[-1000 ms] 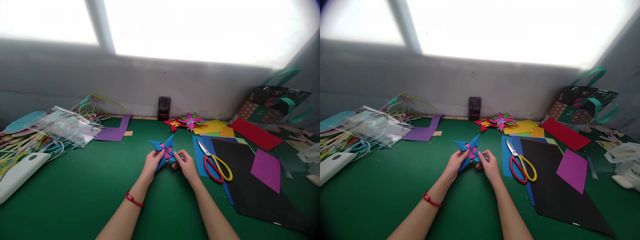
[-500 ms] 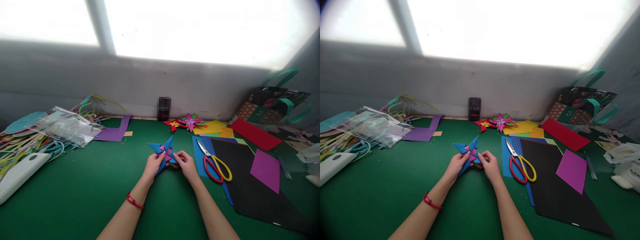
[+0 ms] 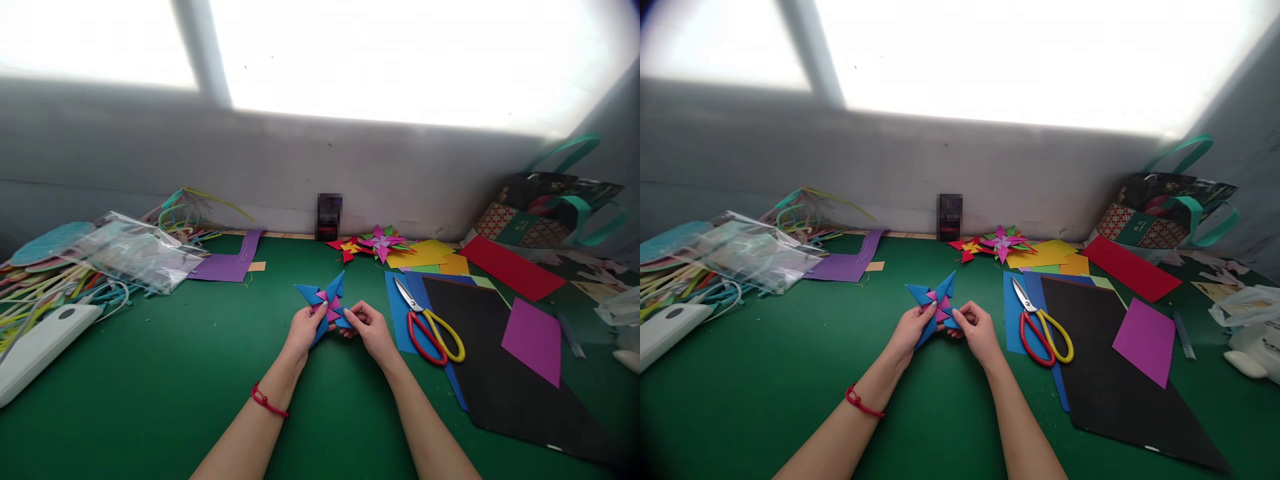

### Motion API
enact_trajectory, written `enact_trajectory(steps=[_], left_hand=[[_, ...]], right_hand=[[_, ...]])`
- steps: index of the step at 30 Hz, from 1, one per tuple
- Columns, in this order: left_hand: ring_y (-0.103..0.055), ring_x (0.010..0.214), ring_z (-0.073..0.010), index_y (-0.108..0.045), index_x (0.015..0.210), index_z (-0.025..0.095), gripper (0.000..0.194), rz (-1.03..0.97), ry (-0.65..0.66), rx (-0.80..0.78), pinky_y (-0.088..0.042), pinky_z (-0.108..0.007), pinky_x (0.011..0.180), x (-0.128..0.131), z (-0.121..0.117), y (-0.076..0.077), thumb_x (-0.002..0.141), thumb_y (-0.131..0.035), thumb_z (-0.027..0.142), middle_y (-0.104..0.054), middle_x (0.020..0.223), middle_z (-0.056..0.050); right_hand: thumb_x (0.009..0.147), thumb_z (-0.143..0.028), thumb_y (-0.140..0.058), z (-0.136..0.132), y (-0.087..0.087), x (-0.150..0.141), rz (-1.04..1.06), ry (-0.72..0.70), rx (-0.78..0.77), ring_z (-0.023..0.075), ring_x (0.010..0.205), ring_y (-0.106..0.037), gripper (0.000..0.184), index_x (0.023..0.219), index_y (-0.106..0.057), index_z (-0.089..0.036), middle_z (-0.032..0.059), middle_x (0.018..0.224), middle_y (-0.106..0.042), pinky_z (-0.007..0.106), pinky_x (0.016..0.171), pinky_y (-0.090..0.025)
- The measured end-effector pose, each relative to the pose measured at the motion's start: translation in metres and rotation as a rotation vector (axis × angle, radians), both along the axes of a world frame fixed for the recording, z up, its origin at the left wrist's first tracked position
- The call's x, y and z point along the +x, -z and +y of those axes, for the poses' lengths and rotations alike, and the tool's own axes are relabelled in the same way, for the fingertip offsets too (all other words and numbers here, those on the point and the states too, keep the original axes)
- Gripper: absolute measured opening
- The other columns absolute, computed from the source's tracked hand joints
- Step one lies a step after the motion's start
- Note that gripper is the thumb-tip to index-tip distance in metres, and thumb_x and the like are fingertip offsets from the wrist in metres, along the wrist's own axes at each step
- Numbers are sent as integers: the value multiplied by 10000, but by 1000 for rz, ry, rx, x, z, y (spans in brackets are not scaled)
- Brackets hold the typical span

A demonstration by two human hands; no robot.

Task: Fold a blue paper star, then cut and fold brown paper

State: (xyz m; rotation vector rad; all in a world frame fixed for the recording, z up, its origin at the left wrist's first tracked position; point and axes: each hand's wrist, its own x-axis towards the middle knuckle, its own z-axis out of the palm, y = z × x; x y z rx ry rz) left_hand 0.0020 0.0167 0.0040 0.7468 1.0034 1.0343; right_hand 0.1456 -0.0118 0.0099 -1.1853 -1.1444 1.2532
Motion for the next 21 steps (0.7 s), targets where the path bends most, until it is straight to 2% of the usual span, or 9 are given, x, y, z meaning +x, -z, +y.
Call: enact_trajectory(steps=[6, 11, 16, 21], left_hand=[[-640, 684, -179, -630, 815, 92, 316, 0, -1, 11, -540, -286, 665, 0, -1, -1, 676, -668, 373, -677, 774, -84], [-639, 687, -183, -634, 855, 98, 338, 3, -6, 34, -531, -294, 668, 2, 1, 1, 674, -667, 381, -679, 806, -90], [-609, 898, -231, -626, 969, 120, 390, 3, -43, 129, -482, -313, 795, 2, 3, 4, 667, -677, 361, -655, 992, -103], [-574, 981, -259, -619, 999, 121, 410, 48, -43, 164, -448, -332, 840, 2, 1, 0, 673, -669, 365, -647, 1021, -110]], right_hand=[[718, -457, -582, 0, 1, -1, -3, 1, -12, 140, 502, -589, 286, 686, -494, -186, 3, 549, -617, 244, 491, -477], [676, -465, -619, 2, 6, 0, 15, 70, -45, 144, 498, -588, 313, 754, -520, -179, 6, 558, -617, 239, 452, -478], [628, -392, -688, 6, 8, 3, 189, 199, -72, 150, 593, -601, 358, 876, -527, -191, -10, 629, -609, 257, 495, -521], [638, -392, -674, 5, 5, 3, 231, 249, -66, 153, 677, -585, 324, 880, -585, -196, -6, 690, -568, 236, 502, -517]])
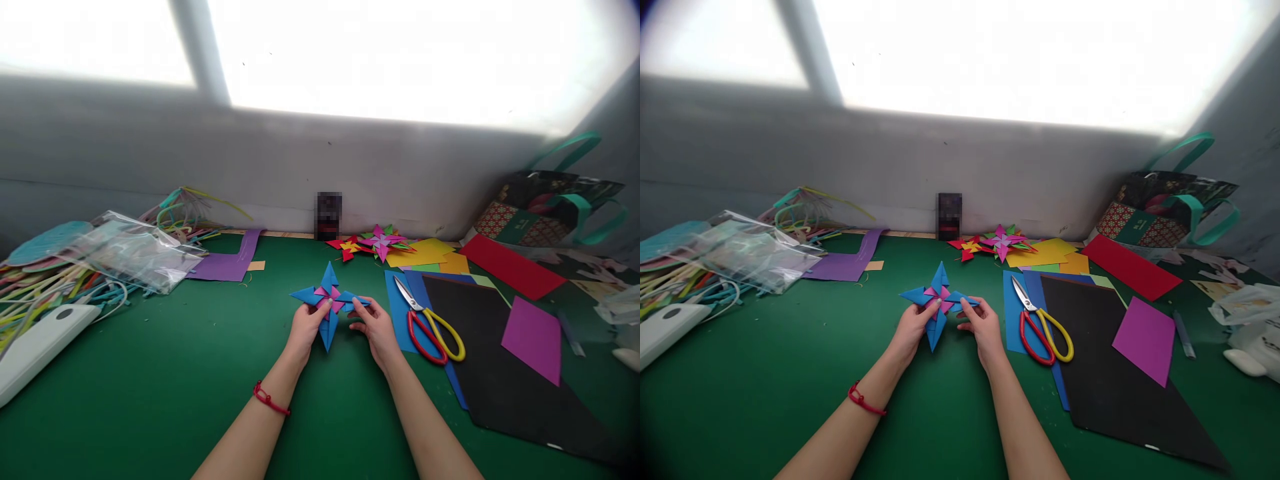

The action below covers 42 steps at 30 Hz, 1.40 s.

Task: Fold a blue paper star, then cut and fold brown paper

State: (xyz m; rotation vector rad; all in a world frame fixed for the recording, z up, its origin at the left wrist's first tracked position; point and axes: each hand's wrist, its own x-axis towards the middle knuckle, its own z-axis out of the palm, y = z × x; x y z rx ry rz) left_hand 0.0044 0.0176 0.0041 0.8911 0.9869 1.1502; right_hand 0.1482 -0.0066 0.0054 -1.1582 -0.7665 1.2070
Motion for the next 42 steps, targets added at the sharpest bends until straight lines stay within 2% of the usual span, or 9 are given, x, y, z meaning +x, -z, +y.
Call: enact_trajectory(steps=[3, 6, 11, 16, 20, 24, 29, 42], left_hand=[[-588, 948, -263, -629, 976, 120, 391, 45, 29, 16, -459, -328, 810, 1, -2, -4, 670, -670, 360, -659, 987, -107], [-593, 934, -268, -634, 972, 122, 384, 97, 57, 29, -458, -327, 800, 2, -4, -8, 666, -672, 350, -664, 972, -102], [-561, 1000, -247, -646, 974, 156, 328, 133, 96, 123, -403, -311, 886, 3, -5, -13, 695, -643, 328, -649, 1020, -71], [-566, 977, -236, -655, 952, 172, 297, 173, 125, 158, -402, -287, 874, 1, -7, -15, 704, -628, 333, -659, 982, -52], [-586, 897, -233, -649, 967, 180, 304, 231, 205, 118, -433, -284, 801, -2, -7, -12, 713, -613, 343, -668, 921, -51], [-594, 820, -224, -639, 988, 174, 316, 257, 247, 119, -447, -274, 723, -4, -6, -9, 721, -599, 337, -672, 856, -51], [-579, 876, -228, -630, 1015, 170, 326, 284, 285, 151, -435, -272, 752, -5, -6, -8, 727, -585, 316, -660, 929, -57], [-580, 888, -227, -621, 1016, 174, 323, 291, 300, 142, -438, -278, 762, -7, -5, -5, 742, -568, 335, -652, 956, -56]], right_hand=[[637, -414, -662, -1, -2, 0, -62, 5, -5, 144, 659, -560, 308, 850, -610, -198, 10, 761, -566, 242, 506, -514], [637, -420, -661, -1, -2, 1, -84, -20, -4, 126, 617, -526, 277, 766, -611, -180, 9, 728, -547, 237, 510, -505], [639, -427, -662, -1, -3, 4, -104, -60, -1, 132, 622, -522, 283, 740, -606, -169, 10, 694, -545, 238, 529, -486], [653, -445, -646, -2, -9, 11, -324, -71, 55, 170, 706, -548, 294, 761, -627, -173, 27, 729, -594, 274, 650, -465], [677, -438, -625, -3, -13, 15, -421, -99, 96, 173, 719, -542, 264, 727, -616, -180, 23, 718, -594, 260, 648, -440], [690, -437, -611, -4, -13, 16, -455, -133, 102, 153, 659, -516, 258, 705, -601, -180, 7, 666, -564, 245, 602, -419], [674, -456, -615, -6, -14, 19, -479, -182, 100, 150, 632, -510, 280, 689, -593, -177, 5, 642, -559, 245, 571, -408], [675, -423, -632, -7, -14, 18, -442, -223, 81, 128, 600, -492, 259, 667, -579, -169, -10, 617, -546, 232, 549, -385]])
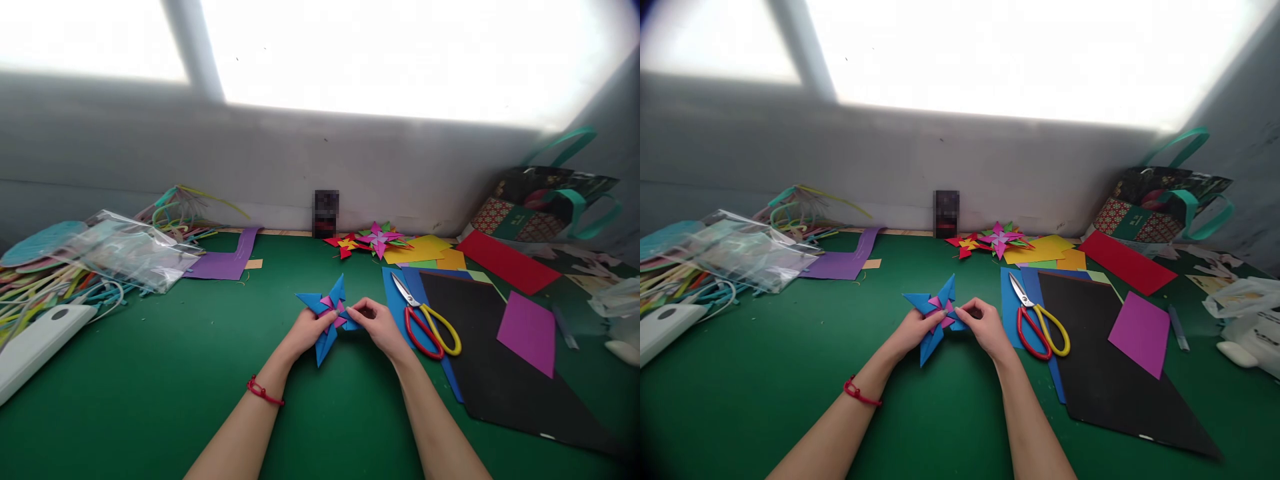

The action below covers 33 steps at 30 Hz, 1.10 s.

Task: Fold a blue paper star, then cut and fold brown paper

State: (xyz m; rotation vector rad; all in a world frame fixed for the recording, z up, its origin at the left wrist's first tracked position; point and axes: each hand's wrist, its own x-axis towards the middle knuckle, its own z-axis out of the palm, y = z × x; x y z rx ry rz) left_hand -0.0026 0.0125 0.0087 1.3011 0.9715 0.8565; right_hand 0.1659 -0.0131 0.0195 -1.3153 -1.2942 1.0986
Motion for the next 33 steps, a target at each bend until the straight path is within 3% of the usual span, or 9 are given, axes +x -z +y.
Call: enact_trajectory(steps=[3, 6, 9, 13, 16, 19, 22, 28, 33], left_hand=[[-567, 937, -238, -614, 1026, 171, 338, -6, -28, 1, -436, -280, 785, 1, 0, -2, 742, -573, 350, -641, 995, -66], [-593, 870, -233, -603, 1025, 158, 371, 5, -7, -8, -460, -281, 733, 1, 1, -4, 743, -567, 396, -648, 945, -87], [-620, 689, -208, -595, 948, 128, 394, -27, 115, -64, -485, -285, 592, 0, 3, -6, 765, -510, 467, -652, 825, -106], [-629, 726, -201, -563, 902, 121, 401, -73, 192, -83, -490, -281, 585, 1, 4, -6, 787, -466, 493, -644, 911, -139], [-635, 722, -193, -526, 930, 137, 393, -83, 180, -76, -485, -281, 585, 2, 4, -2, 787, -465, 498, -653, 910, -135], [-629, 621, -171, -494, 900, 142, 378, -94, 176, -101, -473, -272, 569, 2, 4, 2, 797, -444, 503, -664, 726, -90], [-602, 538, -146, -494, 851, 139, 372, -74, 239, -97, -456, -252, 557, 2, 3, 2, 795, -447, 503, -622, 576, -37], [-513, 400, -105, -441, 777, 169, 344, -63, 235, -37, -390, -201, 444, 4, 1, 3, 842, -349, 494, -472, 440, 59], [-421, 331, -73, -405, 676, 176, 347, -32, 228, -13, -351, -182, 390, 4, 1, 5, 836, -372, 482, -375, 409, 87]], right_hand=[[699, -417, -613, 0, 1, -1, 21, -1, -12, 116, 572, -502, 246, 681, -587, -173, -16, 620, -544, 224, 537, -391], [705, -436, -598, 1, 5, 0, 101, 7, -50, 76, 422, -457, 260, 705, -593, -176, -29, 612, -529, 213, 427, -358], [659, -428, -647, 5, 9, 9, 300, 162, -64, 65, 408, -474, 267, 743, -594, -180, -35, 637, -522, 205, 416, -392], [617, -400, -693, 9, 12, 20, 527, 362, -28, 101, 544, -565, 284, 787, -594, -195, -31, 698, -539, 256, 564, -495], [616, -392, -694, 8, 10, 21, 468, 317, -22, 137, 656, -580, 264, 752, -612, -182, -14, 709, -556, 272, 607, -506], [609, -386, -701, 6, 7, 18, 366, 204, -65, 187, 797, -577, 288, 800, -634, -181, 14, 767, -593, 292, 652, -510], [600, -366, -715, 4, 5, 17, 318, 180, -96, 206, 917, -562, 365, 913, -639, -194, 42, 930, -623, 295, 750, -487], [671, -448, -626, 2, 3, 10, 342, -1, -164, 208, 755, -608, 362, 862, -665, -142, 73, 821, -651, 318, 625, -509], [664, -436, -639, 3, 3, 4, 326, 40, -147, 193, 766, -599, 349, 828, -675, -131, 68, 804, -661, 302, 670, -508]])
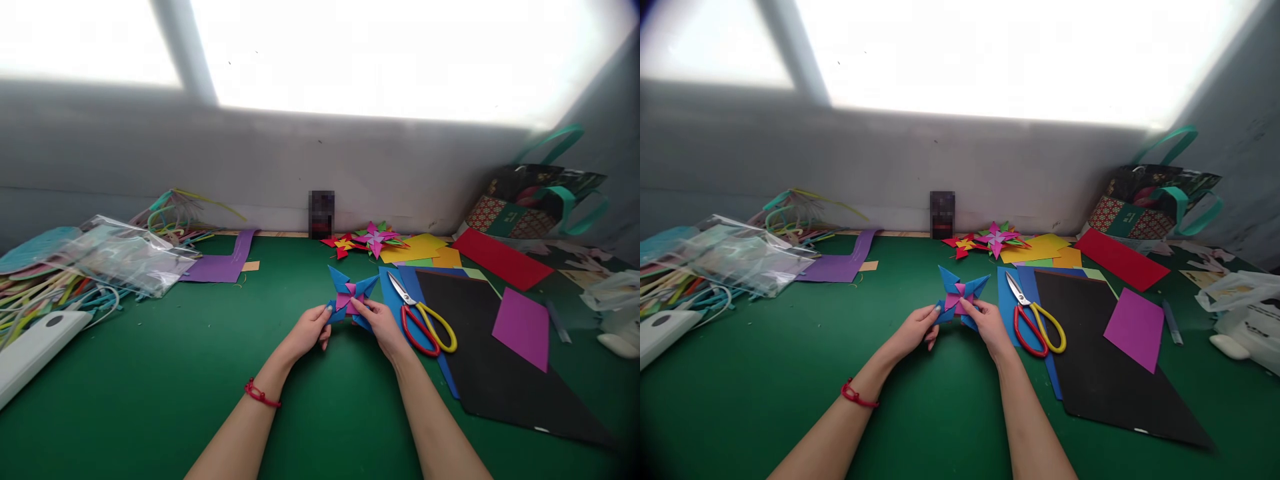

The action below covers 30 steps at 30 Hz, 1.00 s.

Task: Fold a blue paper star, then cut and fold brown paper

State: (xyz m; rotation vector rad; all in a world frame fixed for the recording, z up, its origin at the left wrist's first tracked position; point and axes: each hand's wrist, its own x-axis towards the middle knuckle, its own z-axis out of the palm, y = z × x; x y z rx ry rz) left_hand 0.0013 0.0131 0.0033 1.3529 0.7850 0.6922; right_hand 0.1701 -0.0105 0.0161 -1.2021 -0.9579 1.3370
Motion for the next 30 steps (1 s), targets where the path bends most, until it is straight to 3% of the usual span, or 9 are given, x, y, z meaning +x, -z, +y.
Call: enact_trajectory(steps=[8, 16, 19, 25, 30], left_hand=[[-415, 334, -71, -425, 695, 173, 342, 1, 7, -6, -344, -182, 391, -1, 0, -1, 830, -381, 484, -367, 420, 87], [-445, 348, -84, -439, 739, 169, 363, -61, -84, -24, -343, -188, 417, 3, 5, 6, 818, -373, 517, -351, 402, 94], [-503, 411, -101, -450, 792, 169, 359, -71, -89, -30, -396, -204, 457, 3, 3, 4, 823, -357, 515, -414, 447, 74], [-536, 514, -106, -455, 1013, 195, 406, 110, -227, 169, -432, -200, 434, 5, -4, -2, 708, -592, 425, -542, 709, 15], [-516, 473, -105, -479, 945, 178, 308, 96, -226, 187, -420, -197, 427, 3, -2, 0, 740, -559, 394, -524, 575, 39]], right_hand=[[670, -447, -628, 1, 2, 1, -36, -3, 14, 203, 785, -597, 355, 815, -686, -127, 73, 816, -669, 319, 714, -488], [692, -413, -625, 1, 0, -3, -22, -12, 26, 187, 769, -604, 303, 823, -695, -148, 57, 808, -684, 315, 747, -469], [677, -419, -635, 0, -1, -4, -27, -3, 46, 195, 804, -606, 318, 831, -699, -148, 60, 831, -687, 312, 784, -454], [664, -460, -625, 4, 5, -6, -74, 51, 35, 197, 731, -597, 365, 800, -692, -128, 68, 778, -674, 314, 689, -480], [666, -476, -616, 4, 7, -7, -113, 36, 49, 194, 734, -588, 381, 803, -694, -129, 73, 798, -670, 304, 688, -472]])
